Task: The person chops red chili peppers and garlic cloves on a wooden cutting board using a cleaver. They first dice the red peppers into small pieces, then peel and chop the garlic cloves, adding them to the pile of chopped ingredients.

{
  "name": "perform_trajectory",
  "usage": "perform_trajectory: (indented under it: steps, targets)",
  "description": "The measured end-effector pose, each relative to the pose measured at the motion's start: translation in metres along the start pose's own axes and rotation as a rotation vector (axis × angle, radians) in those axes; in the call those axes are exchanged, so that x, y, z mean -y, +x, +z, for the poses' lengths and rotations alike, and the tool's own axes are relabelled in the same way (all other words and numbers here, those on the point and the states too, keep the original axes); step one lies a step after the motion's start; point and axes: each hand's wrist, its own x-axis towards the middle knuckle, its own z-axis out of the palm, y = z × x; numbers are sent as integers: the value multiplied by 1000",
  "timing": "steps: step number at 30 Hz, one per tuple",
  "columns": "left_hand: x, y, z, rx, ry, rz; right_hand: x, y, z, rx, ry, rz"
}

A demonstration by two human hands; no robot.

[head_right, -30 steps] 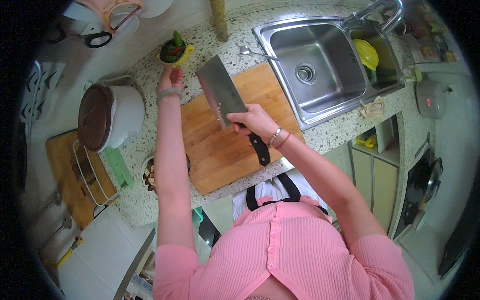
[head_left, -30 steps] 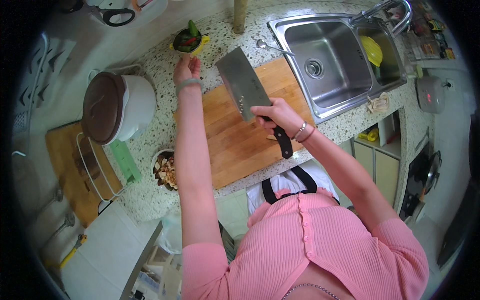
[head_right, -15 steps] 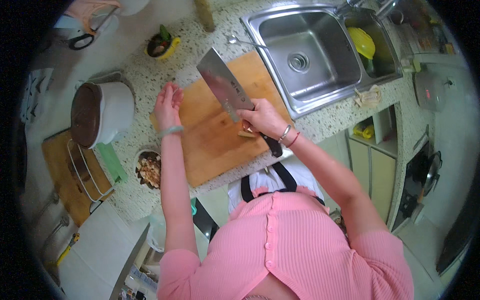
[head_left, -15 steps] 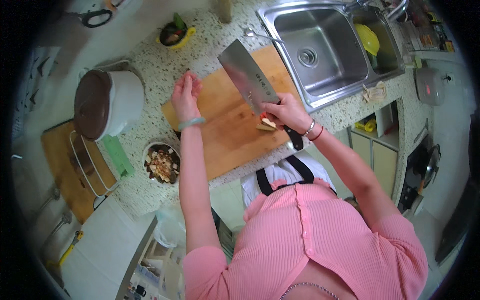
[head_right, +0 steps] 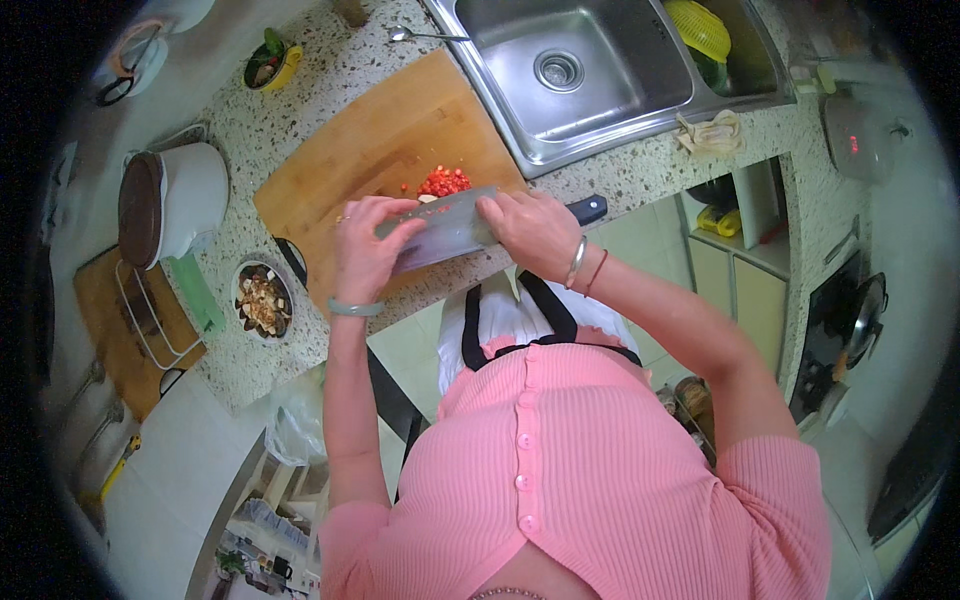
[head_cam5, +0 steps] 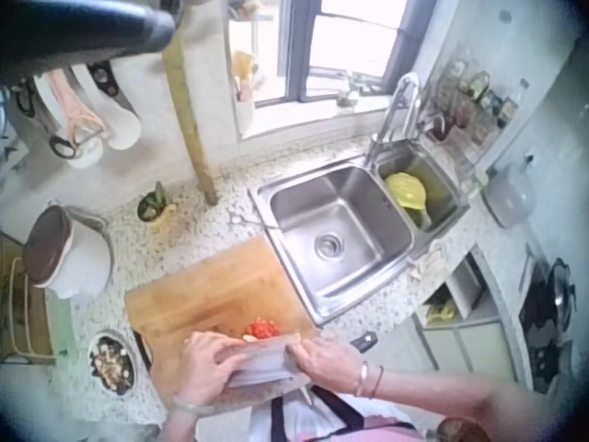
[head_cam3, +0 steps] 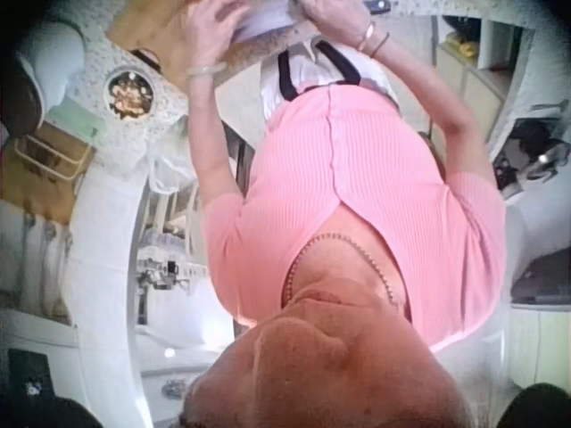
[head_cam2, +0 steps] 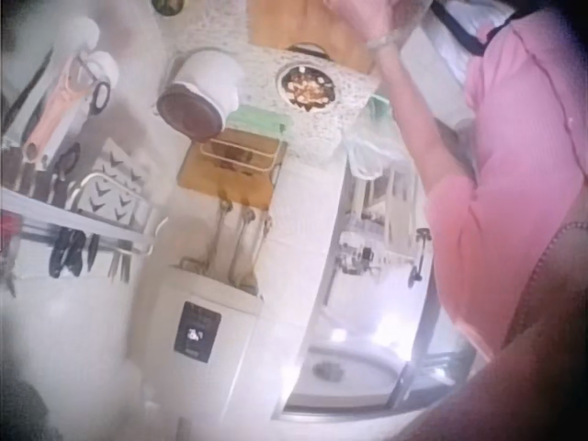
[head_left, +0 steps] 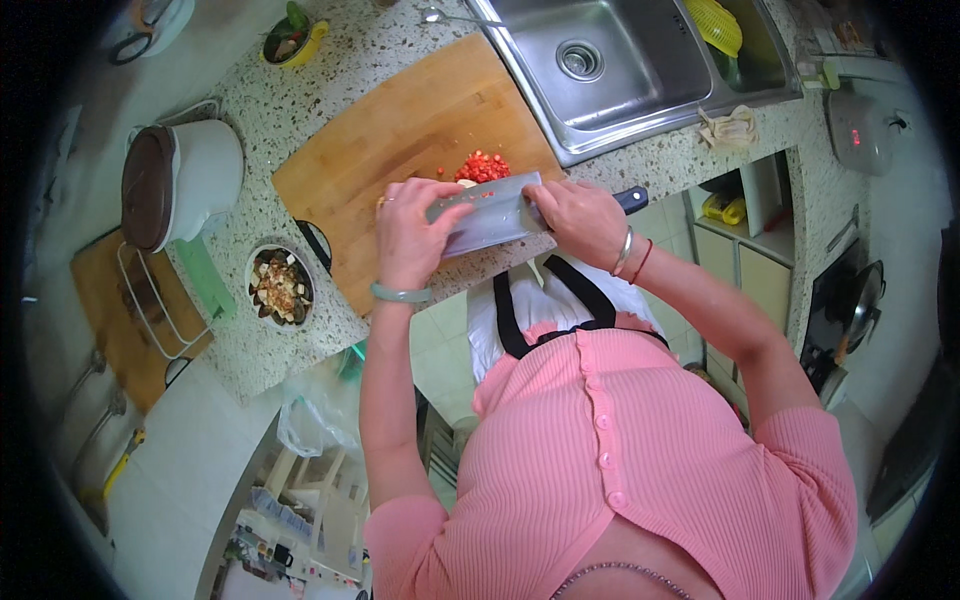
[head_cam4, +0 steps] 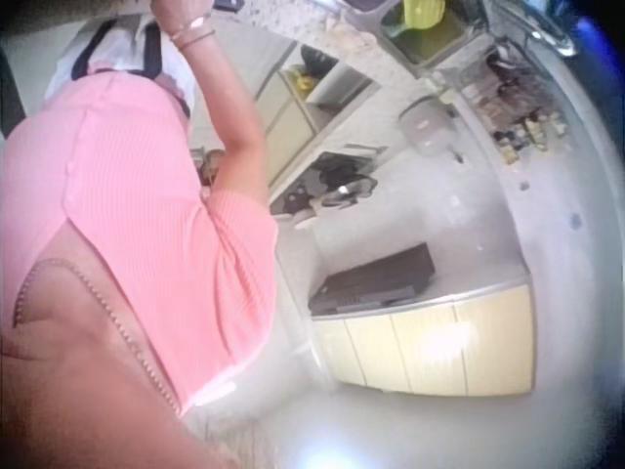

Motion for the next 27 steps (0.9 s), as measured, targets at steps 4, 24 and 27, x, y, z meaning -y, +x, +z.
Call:
perform_trajectory:
  steps: [4,24,27]
  targets:
    - [4,-1,13,-82,-4,-39,-3,-16,2,-7,-4,-25]
    - [42,-43,94,-309,201,169,-24,-53,-5,128,587,457]
    - [44,-42,101,-359,138,183,-17,-48,-2,126,567,429]
